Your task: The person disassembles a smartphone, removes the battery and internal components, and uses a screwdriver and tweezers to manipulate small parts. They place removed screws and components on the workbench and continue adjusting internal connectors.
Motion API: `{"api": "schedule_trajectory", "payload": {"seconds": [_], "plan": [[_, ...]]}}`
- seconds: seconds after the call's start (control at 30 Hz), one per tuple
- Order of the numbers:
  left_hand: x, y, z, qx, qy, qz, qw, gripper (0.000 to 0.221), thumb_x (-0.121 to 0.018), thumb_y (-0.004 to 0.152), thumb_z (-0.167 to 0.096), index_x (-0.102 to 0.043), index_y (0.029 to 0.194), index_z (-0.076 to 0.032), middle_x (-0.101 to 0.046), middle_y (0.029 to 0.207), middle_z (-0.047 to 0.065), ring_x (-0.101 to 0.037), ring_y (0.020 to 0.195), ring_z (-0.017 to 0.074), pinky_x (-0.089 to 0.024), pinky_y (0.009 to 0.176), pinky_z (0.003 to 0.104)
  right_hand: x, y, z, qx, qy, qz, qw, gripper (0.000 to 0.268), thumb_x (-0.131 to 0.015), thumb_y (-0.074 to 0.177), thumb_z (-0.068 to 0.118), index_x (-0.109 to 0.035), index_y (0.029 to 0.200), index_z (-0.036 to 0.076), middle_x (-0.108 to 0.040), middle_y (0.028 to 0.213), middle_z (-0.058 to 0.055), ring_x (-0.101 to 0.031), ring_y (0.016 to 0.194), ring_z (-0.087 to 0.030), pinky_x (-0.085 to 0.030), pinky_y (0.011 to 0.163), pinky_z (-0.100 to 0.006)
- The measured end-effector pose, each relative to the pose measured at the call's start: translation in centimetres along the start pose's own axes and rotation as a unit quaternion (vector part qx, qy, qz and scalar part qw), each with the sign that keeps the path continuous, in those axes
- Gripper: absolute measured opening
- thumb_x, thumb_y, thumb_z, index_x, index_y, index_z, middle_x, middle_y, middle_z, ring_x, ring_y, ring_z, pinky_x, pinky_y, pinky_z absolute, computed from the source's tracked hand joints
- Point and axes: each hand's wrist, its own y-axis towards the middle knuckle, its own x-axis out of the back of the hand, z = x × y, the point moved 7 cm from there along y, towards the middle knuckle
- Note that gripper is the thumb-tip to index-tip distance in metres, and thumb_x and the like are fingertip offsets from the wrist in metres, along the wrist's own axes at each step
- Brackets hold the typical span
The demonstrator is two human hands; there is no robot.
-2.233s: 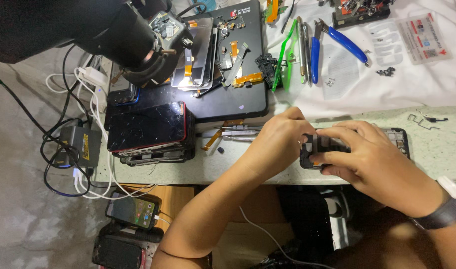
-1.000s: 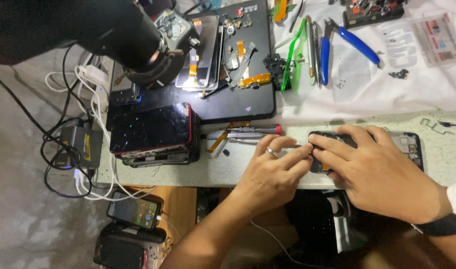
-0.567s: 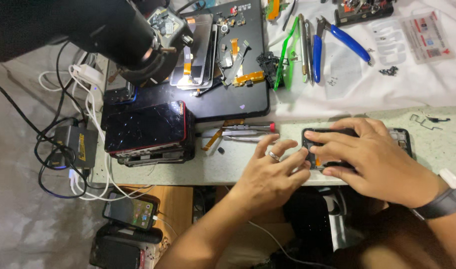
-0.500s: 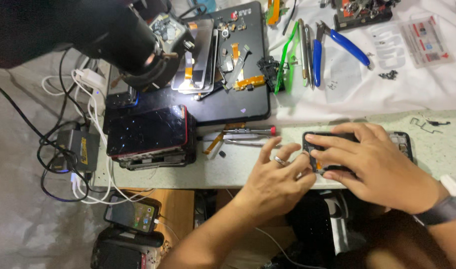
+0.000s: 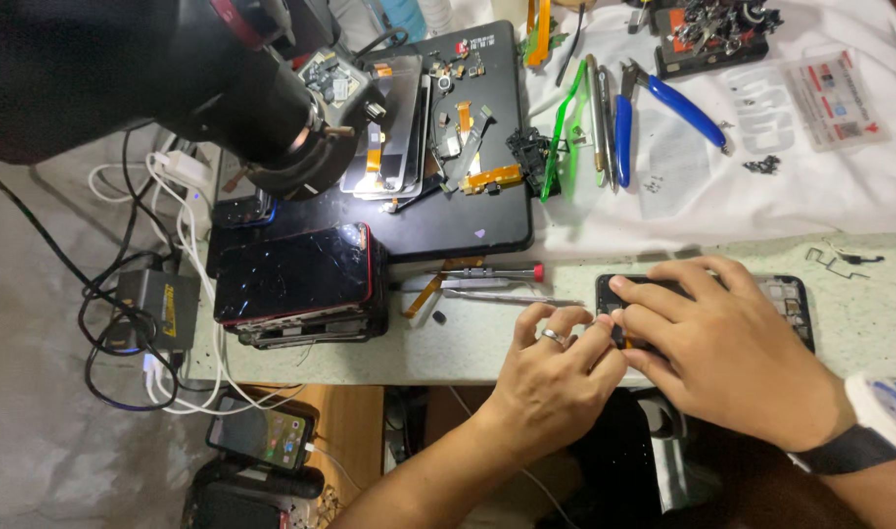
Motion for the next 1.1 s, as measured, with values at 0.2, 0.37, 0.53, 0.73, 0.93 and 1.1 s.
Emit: {"api": "schedule_trajectory", "payload": {"seconds": [0.2, 0.37, 0.53, 0.73, 0.93, 1.1], "plan": [[-0.2, 0.2, 0.8, 0.017, -0.058, -0.031, 0.998, 0.02, -0.066, 0.085, -0.004, -0.069, 0.105, -0.008, -0.068, 0.114, 0.004, -0.064, 0.117, 0.0263, -0.042, 0.106, 0.043, 1.1, -0.6, -0.4, -0.03, 0.097, -0.056, 0.993, 0.035, -0.075, 0.075, 0.034, -0.075, 0.106, 0.017, -0.067, 0.129, 0.003, -0.055, 0.121, -0.024, -0.038, 0.103, -0.047], [0.3, 0.3, -0.1, -0.004, -0.016, -0.041, 0.999, 0.018, -0.066, 0.09, -0.009, -0.07, 0.108, -0.008, -0.066, 0.115, 0.006, -0.063, 0.116, 0.0262, -0.041, 0.108, 0.045, 1.0, -0.9, -1.0, -0.012, 0.142, -0.058, 0.988, 0.043, -0.076, 0.073, 0.034, -0.074, 0.11, 0.012, -0.065, 0.135, 0.002, -0.054, 0.124, -0.025, -0.038, 0.102, -0.046], [-0.4, 0.6, -1.0, -0.009, 0.039, -0.02, 0.999, 0.005, -0.065, 0.094, -0.014, -0.069, 0.094, -0.011, -0.062, 0.105, 0.006, -0.063, 0.113, 0.0265, -0.037, 0.113, 0.049, 1.0, -1.1, -0.8, -0.005, 0.125, -0.058, 0.99, 0.038, -0.075, 0.074, 0.031, -0.073, 0.108, 0.013, -0.065, 0.135, 0.001, -0.054, 0.123, -0.026, -0.039, 0.103, -0.047], [-0.8, 0.9, -2.1, -0.019, 0.085, -0.031, 0.996, 0.011, -0.064, 0.092, -0.018, -0.07, 0.091, -0.008, -0.061, 0.102, 0.008, -0.062, 0.112, 0.0276, -0.033, 0.117, 0.052, 1.3, -1.1, 0.0, 0.013, 0.068, -0.058, 0.996, 0.043, -0.072, 0.075, 0.026, -0.071, 0.115, 0.01, -0.063, 0.134, -0.005, -0.052, 0.127, -0.028, -0.037, 0.108, -0.052], [-0.8, 0.3, -1.4, -0.002, 0.046, -0.028, 0.999, 0.009, -0.063, 0.096, -0.016, -0.069, 0.098, -0.009, -0.062, 0.105, 0.006, -0.062, 0.117, 0.0261, -0.033, 0.119, 0.05, 1.5, -0.7, 0.7, 0.016, 0.015, -0.042, 0.999, 0.048, -0.074, 0.072, 0.031, -0.071, 0.115, 0.01, -0.066, 0.132, -0.003, -0.054, 0.121, -0.028, -0.034, 0.108, -0.056], [-1.2, 0.5, -0.9, 0.007, 0.018, -0.013, 1.0, 0.009, -0.064, 0.091, -0.016, -0.068, 0.097, -0.01, -0.063, 0.109, 0.006, -0.063, 0.119, 0.0262, -0.034, 0.12, 0.05, 1.4, 0.5, 1.6, 0.03, -0.031, -0.015, 0.999, 0.055, -0.078, 0.062, 0.036, -0.074, 0.11, 0.008, -0.068, 0.128, -0.005, -0.057, 0.115, -0.028, -0.035, 0.108, -0.058]]}}
